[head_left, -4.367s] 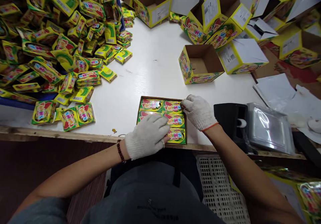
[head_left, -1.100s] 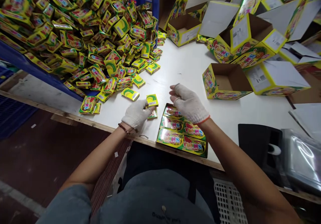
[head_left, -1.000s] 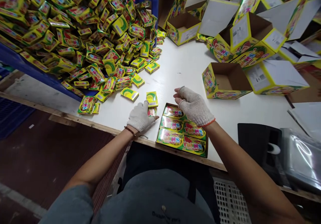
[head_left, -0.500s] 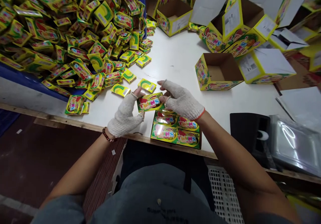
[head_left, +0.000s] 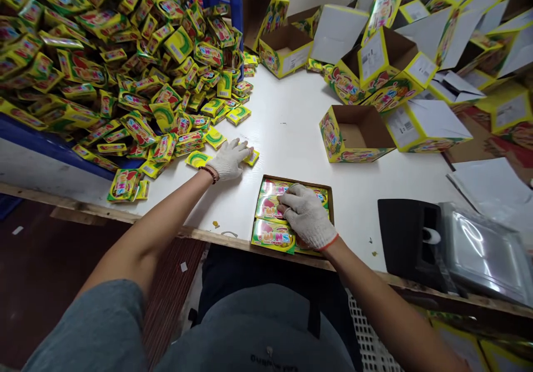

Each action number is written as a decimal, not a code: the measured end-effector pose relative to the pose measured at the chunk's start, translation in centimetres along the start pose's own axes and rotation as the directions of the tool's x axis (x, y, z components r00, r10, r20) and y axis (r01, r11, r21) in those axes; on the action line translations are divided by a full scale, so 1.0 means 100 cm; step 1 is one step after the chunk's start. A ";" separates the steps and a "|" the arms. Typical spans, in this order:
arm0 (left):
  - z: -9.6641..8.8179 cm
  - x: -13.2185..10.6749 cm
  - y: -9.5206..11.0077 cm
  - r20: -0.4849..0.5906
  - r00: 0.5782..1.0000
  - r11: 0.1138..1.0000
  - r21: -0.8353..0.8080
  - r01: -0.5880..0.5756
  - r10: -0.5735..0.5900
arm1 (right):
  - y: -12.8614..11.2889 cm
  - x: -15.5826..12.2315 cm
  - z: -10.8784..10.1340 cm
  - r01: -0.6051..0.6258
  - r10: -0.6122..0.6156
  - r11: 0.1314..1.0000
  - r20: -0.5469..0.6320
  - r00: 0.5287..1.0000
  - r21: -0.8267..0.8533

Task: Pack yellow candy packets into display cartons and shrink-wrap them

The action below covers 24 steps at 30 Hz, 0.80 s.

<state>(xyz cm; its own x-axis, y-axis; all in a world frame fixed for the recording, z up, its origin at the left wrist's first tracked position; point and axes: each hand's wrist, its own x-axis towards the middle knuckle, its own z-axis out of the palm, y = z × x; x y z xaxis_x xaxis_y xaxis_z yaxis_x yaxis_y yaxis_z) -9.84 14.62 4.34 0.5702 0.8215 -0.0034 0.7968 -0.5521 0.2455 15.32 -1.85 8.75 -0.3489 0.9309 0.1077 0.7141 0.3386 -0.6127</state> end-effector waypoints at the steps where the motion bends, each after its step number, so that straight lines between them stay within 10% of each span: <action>1: -0.002 0.006 0.001 0.028 1.000 1.000 -0.010 0.012 -0.011 | 0.000 0.001 0.000 0.022 -0.022 0.999 0.017 1.000 -0.041; 6: -0.017 0.011 0.016 -0.002 0.990 0.982 -0.126 0.138 -0.139 | 0.003 0.015 -0.015 0.066 -0.067 0.998 -0.085 0.994 -0.013; 10: -0.041 -0.016 0.056 0.015 0.997 0.798 -0.598 0.070 -0.076 | -0.003 0.039 -0.028 0.226 -0.238 0.971 -0.311 0.920 -0.076; 13: -0.057 -0.037 0.088 0.061 0.997 0.572 -0.820 0.028 0.039 | -0.010 0.054 -0.032 0.331 -0.341 0.940 -0.218 0.915 -0.078; 15: -0.059 -0.045 0.093 0.052 0.998 0.615 -0.789 0.022 0.031 | -0.009 0.056 -0.031 0.290 -0.289 0.957 -0.163 0.943 -0.018; 19: -0.050 -0.059 0.043 -0.102 0.984 0.936 -0.335 0.106 -0.147 | 0.004 0.043 -0.025 -0.014 0.047 0.989 -0.227 0.973 0.146; 24: -0.034 -0.080 -0.047 0.004 0.979 0.968 0.155 0.199 -0.202 | 0.019 0.032 -0.015 -0.185 0.200 0.975 -0.125 0.972 0.126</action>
<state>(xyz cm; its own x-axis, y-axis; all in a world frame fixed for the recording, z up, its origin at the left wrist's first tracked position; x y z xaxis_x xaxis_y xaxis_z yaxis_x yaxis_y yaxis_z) -18.84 11.09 6.48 0.3983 0.9155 -0.0570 0.9155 -0.3929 0.0863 16.45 1.98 9.14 -0.1206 0.9895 0.0797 0.6839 0.1409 -0.7158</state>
